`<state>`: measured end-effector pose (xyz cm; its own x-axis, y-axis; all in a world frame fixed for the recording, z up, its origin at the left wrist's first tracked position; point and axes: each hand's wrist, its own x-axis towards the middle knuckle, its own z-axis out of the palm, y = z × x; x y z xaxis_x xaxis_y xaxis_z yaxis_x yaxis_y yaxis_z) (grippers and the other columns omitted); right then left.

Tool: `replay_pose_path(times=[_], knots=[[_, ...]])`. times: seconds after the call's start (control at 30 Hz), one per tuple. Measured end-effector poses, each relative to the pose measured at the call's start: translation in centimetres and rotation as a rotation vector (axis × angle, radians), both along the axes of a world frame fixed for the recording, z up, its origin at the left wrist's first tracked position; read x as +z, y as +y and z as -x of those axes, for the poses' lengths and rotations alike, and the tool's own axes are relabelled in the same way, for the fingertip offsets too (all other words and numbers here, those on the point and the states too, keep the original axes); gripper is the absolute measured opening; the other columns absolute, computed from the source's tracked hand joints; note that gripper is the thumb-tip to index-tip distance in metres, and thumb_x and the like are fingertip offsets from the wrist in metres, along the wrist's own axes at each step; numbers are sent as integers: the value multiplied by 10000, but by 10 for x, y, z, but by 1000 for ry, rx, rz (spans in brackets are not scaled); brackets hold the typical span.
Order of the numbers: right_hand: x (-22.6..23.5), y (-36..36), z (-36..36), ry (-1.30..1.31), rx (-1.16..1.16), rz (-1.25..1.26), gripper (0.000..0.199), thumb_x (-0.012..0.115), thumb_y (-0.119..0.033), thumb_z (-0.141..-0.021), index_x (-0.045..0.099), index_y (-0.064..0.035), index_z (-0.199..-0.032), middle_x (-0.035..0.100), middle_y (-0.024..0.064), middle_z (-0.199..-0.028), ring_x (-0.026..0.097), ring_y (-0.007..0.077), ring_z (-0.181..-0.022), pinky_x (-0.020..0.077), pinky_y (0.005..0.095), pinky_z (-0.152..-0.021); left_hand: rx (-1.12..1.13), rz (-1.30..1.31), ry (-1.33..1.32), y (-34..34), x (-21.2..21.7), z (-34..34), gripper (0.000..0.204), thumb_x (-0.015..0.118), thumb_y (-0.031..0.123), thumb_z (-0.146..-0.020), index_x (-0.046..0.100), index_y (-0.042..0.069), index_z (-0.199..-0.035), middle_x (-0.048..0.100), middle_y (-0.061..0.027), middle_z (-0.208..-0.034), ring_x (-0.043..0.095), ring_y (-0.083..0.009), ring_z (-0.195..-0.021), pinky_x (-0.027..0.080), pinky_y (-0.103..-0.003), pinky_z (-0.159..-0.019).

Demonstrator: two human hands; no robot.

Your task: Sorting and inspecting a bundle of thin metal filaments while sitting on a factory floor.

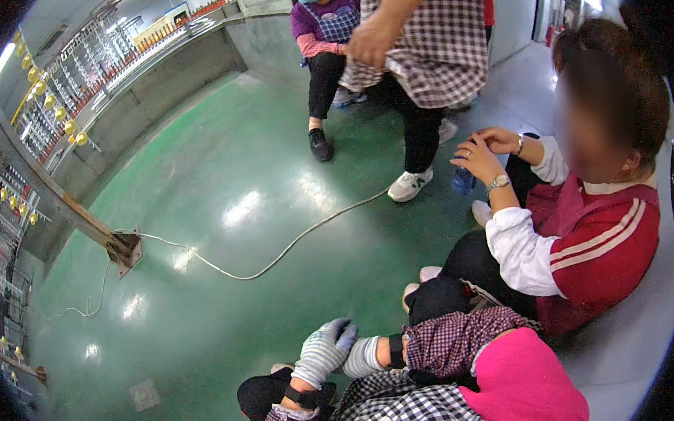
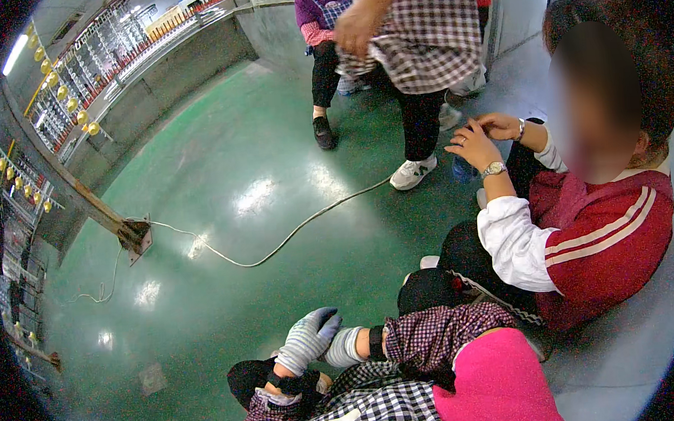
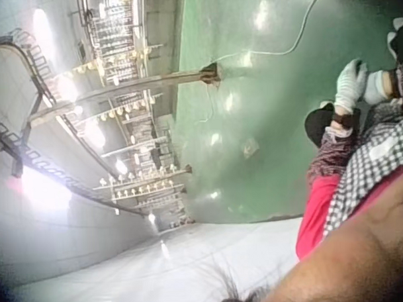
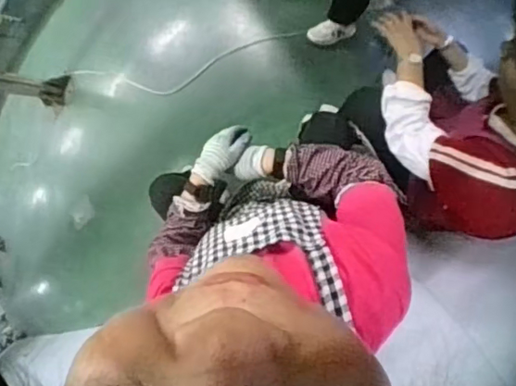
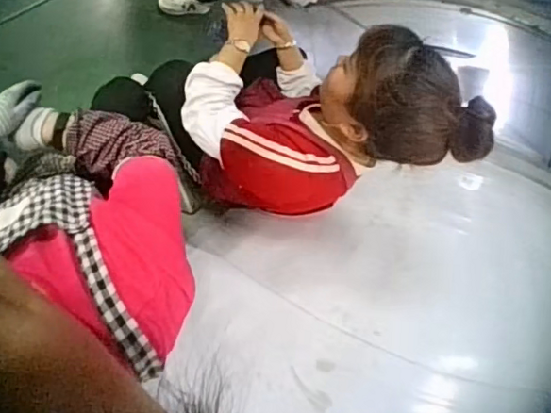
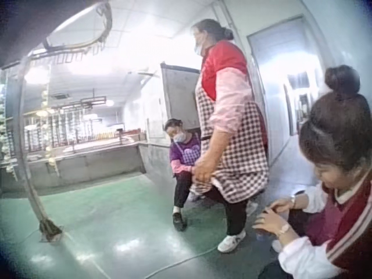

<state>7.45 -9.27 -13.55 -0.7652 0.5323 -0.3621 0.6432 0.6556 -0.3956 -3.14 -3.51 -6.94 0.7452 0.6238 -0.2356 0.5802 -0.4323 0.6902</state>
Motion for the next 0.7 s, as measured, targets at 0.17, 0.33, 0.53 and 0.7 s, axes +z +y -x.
replay_pose_path(times=[0.17,0.33,0.53,0.7], knots=[[-75,-10,10,402,-185,-46,279,500,-150,-873,709,-51,-1029,704,141,-1038,657,312,-932,504,389,-863,25,-17,31,-1,2,1,409,565,361,-926,637,35,-1162,665,-229,-1090,635,-382,-1024,502,-430,-875],[-18,-4,6,248,-132,-2,289,504,-128,-853,714,-39,-1030,695,148,-1060,646,312,-966,483,412,-906,4,-48,-17,3,0,9,413,555,371,-925,637,31,-1143,667,-211,-1073,631,-387,-1007,501,-440,-867],[-2,-3,1,-2,103,-136,268,493,-145,-873,727,-63,-973,719,115,-963,661,260,-855,516,383,-826,5,2,-38,5,-2,6,416,554,371,-928,635,25,-1144,660,-225,-1080,627,-390,-1019,496,-441,-876],[-10,-2,2,-39,92,-121,259,494,-155,-869,726,-68,-946,721,110,-924,659,254,-796,524,397,-778,-5,0,-51,6,-8,7,420,560,365,-928,631,18,-1153,656,-231,-1085,623,-399,-1022,496,-442,-879]])
